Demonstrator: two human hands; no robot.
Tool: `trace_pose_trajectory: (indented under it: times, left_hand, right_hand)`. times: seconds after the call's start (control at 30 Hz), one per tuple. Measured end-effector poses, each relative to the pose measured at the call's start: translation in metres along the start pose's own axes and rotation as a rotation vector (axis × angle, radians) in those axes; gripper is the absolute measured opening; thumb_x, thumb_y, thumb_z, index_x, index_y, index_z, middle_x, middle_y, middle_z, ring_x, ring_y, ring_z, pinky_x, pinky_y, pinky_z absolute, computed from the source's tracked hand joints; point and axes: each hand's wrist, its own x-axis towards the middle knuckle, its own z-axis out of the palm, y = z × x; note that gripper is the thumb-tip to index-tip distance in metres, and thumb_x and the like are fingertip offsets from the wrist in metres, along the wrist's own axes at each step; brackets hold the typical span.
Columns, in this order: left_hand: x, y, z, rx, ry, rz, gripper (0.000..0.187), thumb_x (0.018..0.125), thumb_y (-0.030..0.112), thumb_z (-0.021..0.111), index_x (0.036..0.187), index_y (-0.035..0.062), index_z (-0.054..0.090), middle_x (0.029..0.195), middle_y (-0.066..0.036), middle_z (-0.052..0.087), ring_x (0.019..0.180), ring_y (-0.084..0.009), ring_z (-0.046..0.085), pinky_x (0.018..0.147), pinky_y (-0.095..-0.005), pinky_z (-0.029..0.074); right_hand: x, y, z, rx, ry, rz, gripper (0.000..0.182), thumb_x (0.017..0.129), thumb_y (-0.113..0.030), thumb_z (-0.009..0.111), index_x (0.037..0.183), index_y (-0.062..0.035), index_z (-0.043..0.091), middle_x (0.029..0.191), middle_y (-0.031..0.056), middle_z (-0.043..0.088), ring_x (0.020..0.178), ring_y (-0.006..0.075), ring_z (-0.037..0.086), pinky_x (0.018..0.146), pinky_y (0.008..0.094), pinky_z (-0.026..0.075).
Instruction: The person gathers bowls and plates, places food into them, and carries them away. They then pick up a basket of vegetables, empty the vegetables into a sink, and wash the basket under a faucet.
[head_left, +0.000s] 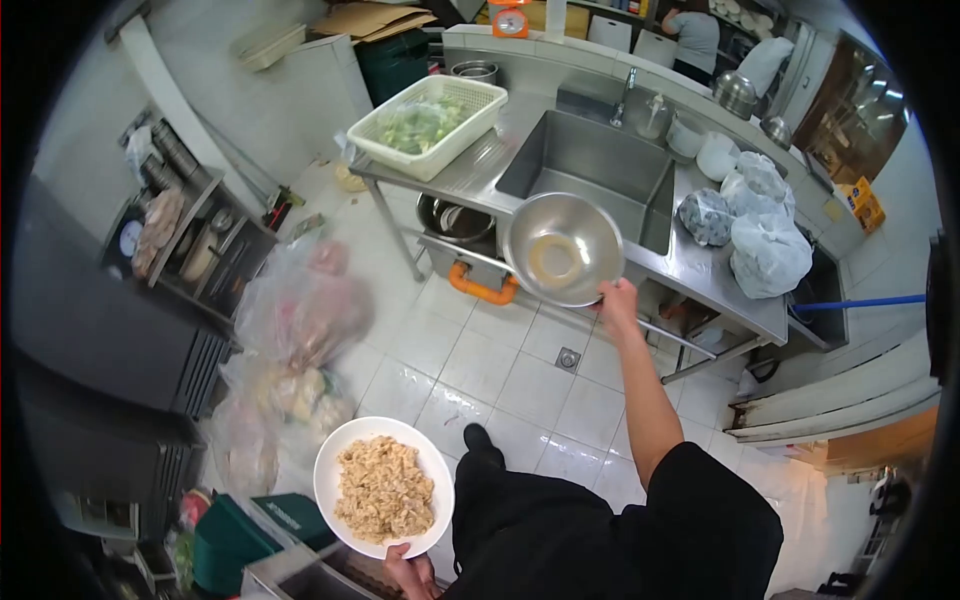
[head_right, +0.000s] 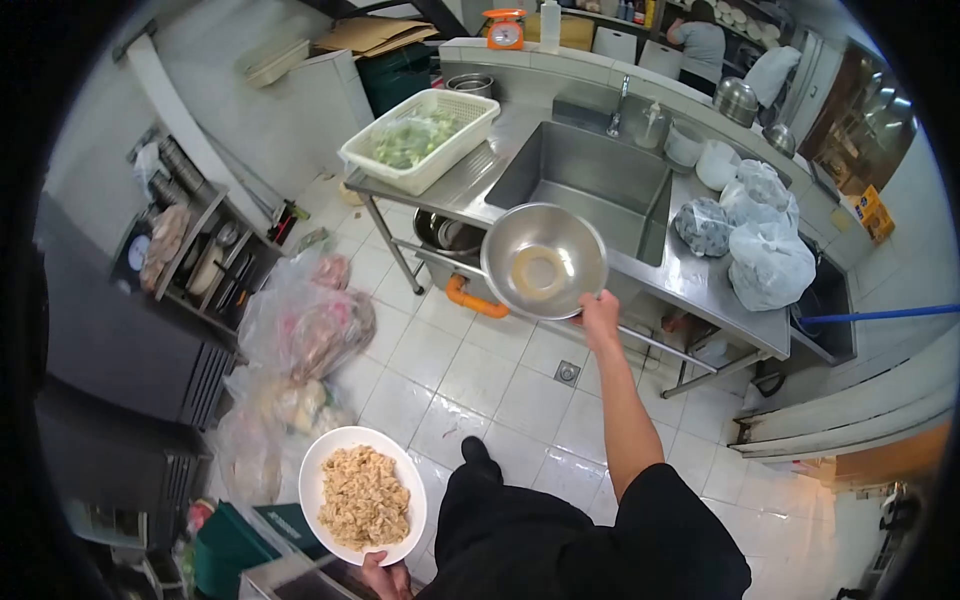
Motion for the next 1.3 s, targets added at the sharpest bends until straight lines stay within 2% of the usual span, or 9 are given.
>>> trace_pose_trajectory:
  times: [0.17, 0.47, 0.67, 0.73, 0.83, 0.97, 1.07, 1.2, 1.3]
  left_hand:
    - [0.075, 0.006, 0.101, 0.176, -0.088, -0.078, 0.082, 0.053, -0.004, 0.046, 0.134, -0.0016, 0.030, 0.127, -0.020, 0.044, 0.116, -0.0376, 0.045, 0.098, -0.0488, 0.040]
    - [0.161, -0.017, 0.312, 0.429, -0.439, -0.246, 0.079, 0.055, -0.003, 0.047, 0.133, -0.0017, 0.031, 0.125, -0.018, 0.047, 0.114, -0.0349, 0.049, 0.098, -0.0471, 0.042]
    - [0.174, -0.079, 0.429, 0.406, -0.392, -0.311, 0.081, 0.054, -0.002, 0.048, 0.133, -0.0017, 0.031, 0.121, -0.018, 0.049, 0.110, -0.0357, 0.051, 0.097, -0.0477, 0.043]
    - [0.174, -0.101, 0.479, 0.435, -0.489, -0.445, 0.077, 0.057, -0.003, 0.049, 0.132, -0.0017, 0.034, 0.119, -0.018, 0.051, 0.109, -0.0346, 0.053, 0.096, -0.0470, 0.043]
    - [0.215, -0.135, 0.542, 0.524, -0.613, -0.430, 0.067, 0.062, -0.005, 0.050, 0.128, -0.0023, 0.038, 0.115, -0.017, 0.052, 0.107, -0.0322, 0.054, 0.095, -0.0466, 0.045]
    - [0.212, -0.186, 0.691, 0.521, -0.733, -0.462, 0.051, 0.067, -0.008, 0.046, 0.118, -0.0055, 0.044, 0.110, -0.017, 0.054, 0.104, -0.0298, 0.055, 0.094, -0.0447, 0.046]
    - [0.213, -0.222, 0.793, 0.541, -0.886, -0.375, 0.053, 0.069, -0.002, 0.044, 0.121, -0.0074, 0.042, 0.120, -0.020, 0.051, 0.112, -0.0310, 0.051, 0.100, -0.0446, 0.041]
    - [0.225, -0.267, 0.931, 0.542, -1.161, -0.509, 0.058, 0.070, -0.005, 0.039, 0.128, -0.0048, 0.035, 0.126, -0.022, 0.045, 0.117, -0.0377, 0.047, 0.098, -0.0536, 0.042]
    - [0.295, -0.357, 1.033, 0.726, -1.780, -0.098, 0.061, 0.070, -0.006, 0.037, 0.131, -0.0042, 0.029, 0.129, -0.025, 0.041, 0.119, -0.0423, 0.043, 0.096, -0.0579, 0.041]
  right_hand:
    - [0.034, -0.050, -0.044, 0.209, 0.212, -0.030, 0.019, 0.077, -0.006, 0.052, 0.094, 0.0013, 0.055, 0.084, 0.0099, 0.062, 0.068, 0.0179, 0.062, 0.051, 0.0297, 0.053]
    - [0.017, -0.106, -0.184, -0.196, 0.867, -0.136, 0.016, 0.073, -0.012, 0.052, 0.079, 0.0023, 0.057, 0.066, 0.0060, 0.056, 0.051, 0.0135, 0.054, 0.043, 0.0290, 0.048]
    - [0.011, -0.115, -0.245, -0.367, 0.911, -0.069, 0.014, 0.070, -0.011, 0.049, 0.075, -0.0011, 0.058, 0.062, -0.0032, 0.047, 0.055, 0.0069, 0.040, 0.047, 0.0247, 0.031]
    - [0.028, -0.099, -0.274, -0.350, 0.885, -0.038, 0.018, 0.070, -0.012, 0.050, 0.074, 0.0034, 0.057, 0.063, -0.0022, 0.049, 0.058, 0.0078, 0.040, 0.052, 0.0240, 0.032]
    - [0.057, -0.107, -0.264, -0.212, 0.825, -0.071, 0.017, 0.069, -0.008, 0.050, 0.080, 0.0026, 0.058, 0.067, -0.0019, 0.050, 0.061, 0.0057, 0.039, 0.053, 0.0227, 0.031]
    - [0.085, -0.090, -0.285, -0.278, 0.799, -0.008, 0.018, 0.069, -0.007, 0.050, 0.082, 0.0029, 0.058, 0.071, -0.0010, 0.053, 0.063, 0.0055, 0.041, 0.055, 0.0219, 0.034]
    - [0.076, -0.113, -0.244, -0.141, 0.822, -0.058, 0.018, 0.070, -0.006, 0.049, 0.083, 0.0031, 0.058, 0.072, -0.0011, 0.054, 0.064, 0.0064, 0.043, 0.058, 0.0215, 0.035]
    - [0.055, -0.105, -0.226, -0.034, 0.894, -0.091, 0.018, 0.071, -0.006, 0.049, 0.083, 0.0038, 0.058, 0.074, -0.0008, 0.054, 0.067, 0.0067, 0.044, 0.062, 0.0212, 0.036]
    - [0.038, -0.097, -0.202, -0.055, 1.018, -0.074, 0.014, 0.070, -0.002, 0.047, 0.081, 0.0000, 0.055, 0.071, -0.0023, 0.052, 0.063, 0.0060, 0.043, 0.058, 0.0212, 0.035]
